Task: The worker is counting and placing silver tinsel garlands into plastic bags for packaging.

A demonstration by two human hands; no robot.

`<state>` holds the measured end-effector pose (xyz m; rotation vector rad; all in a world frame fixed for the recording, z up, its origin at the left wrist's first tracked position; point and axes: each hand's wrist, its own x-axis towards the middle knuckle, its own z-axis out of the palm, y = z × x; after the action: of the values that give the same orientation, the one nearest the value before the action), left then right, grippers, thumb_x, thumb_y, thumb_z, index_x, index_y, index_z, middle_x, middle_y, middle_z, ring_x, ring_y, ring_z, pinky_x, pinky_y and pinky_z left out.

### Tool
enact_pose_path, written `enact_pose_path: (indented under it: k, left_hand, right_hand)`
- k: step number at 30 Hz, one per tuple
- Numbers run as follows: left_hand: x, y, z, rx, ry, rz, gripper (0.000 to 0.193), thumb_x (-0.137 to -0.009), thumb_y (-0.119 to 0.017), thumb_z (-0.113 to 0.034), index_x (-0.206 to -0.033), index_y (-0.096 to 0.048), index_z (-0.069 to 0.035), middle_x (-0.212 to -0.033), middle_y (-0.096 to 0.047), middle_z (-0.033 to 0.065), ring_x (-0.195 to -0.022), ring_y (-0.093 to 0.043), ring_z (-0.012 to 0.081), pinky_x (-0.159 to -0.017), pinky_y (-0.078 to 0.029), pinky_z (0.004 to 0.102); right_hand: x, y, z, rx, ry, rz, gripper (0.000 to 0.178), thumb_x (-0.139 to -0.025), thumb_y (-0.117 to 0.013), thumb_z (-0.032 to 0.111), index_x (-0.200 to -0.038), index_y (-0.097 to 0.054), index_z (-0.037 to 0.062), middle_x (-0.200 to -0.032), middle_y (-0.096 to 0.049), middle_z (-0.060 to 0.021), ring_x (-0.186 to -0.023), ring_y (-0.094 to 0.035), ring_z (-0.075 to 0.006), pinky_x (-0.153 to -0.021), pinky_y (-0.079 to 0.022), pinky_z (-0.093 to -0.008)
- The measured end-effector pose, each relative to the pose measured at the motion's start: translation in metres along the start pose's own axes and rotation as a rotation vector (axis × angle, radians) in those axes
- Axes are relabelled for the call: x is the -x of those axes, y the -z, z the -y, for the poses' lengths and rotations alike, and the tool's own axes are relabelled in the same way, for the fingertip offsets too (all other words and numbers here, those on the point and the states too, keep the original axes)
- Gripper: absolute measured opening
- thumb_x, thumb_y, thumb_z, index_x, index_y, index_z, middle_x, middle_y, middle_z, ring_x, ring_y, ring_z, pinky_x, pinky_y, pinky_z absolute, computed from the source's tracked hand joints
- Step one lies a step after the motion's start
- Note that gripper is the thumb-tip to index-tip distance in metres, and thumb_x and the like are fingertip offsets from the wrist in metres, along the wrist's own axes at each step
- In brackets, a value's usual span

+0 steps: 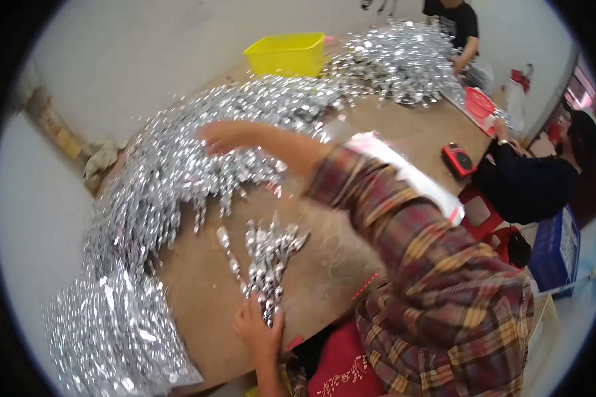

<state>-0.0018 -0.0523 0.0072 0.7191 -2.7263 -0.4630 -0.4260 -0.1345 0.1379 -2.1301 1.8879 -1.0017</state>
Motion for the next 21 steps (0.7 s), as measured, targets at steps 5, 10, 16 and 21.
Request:
enact_pose_path:
  k: [5,10,16,21]
  left_hand:
    - [-0.012,-0.012,-0.011,0.05,-0.055,0.013,0.07,-0.069,-0.071,-0.036,-0.132,-0.05,-0.013,-0.129,-0.05,0.0118,-0.115,-0.042,0.0347,-0.097,-0.031,0.0513]
    - [-0.008,-0.01,0.001,0.019,0.002,0.021,0.072,-0.067,-0.074,-0.034,-0.13,-0.05,-0.008,-0.125,-0.052,0.0168,-0.114,-0.042,0.0398,-0.097,-0.033,0.0507]
    - [-0.013,-0.01,-0.008,0.128,0.012,0.124,0.075,-0.067,-0.075,-0.039,-0.13,-0.049,-0.008,-0.128,-0.048,0.019,-0.117,-0.039,0.0425,-0.1,-0.029,0.0549]
    - [-0.028,0.024,-0.011,0.216,0.143,0.299,0.076,-0.067,-0.078,-0.036,-0.13,-0.049,-0.006,-0.132,-0.042,0.0222,-0.12,-0.039,0.0422,-0.102,-0.03,0.0544]
  right_hand:
    - [0.046,0.035,-0.061,-0.671,-0.871,-0.287,0.036,-0.098,-0.044,0.029,-0.126,-0.049,0.0071,-0.107,-0.06,-0.0142,-0.091,-0.063,-0.0194,-0.073,-0.052,-0.0293]
    - [-0.051,-0.04,0.058,-0.833,-0.051,0.17,0.049,-0.096,-0.05,0.036,-0.133,-0.041,0.0057,-0.118,-0.058,-0.0162,-0.1,-0.062,-0.0216,-0.084,-0.051,-0.0316]
    - [0.055,0.094,-0.103,-0.142,-0.509,-0.276,0.053,-0.081,-0.062,0.054,-0.112,-0.067,0.0104,-0.095,-0.069,-0.0112,-0.081,-0.063,-0.0213,-0.075,-0.051,-0.0359]
    - [0.202,0.178,-0.214,0.321,-0.805,-0.508,0.071,-0.078,-0.062,0.059,-0.127,-0.055,0.0081,-0.123,-0.058,-0.0193,-0.115,-0.055,-0.0345,-0.096,-0.042,-0.0401]
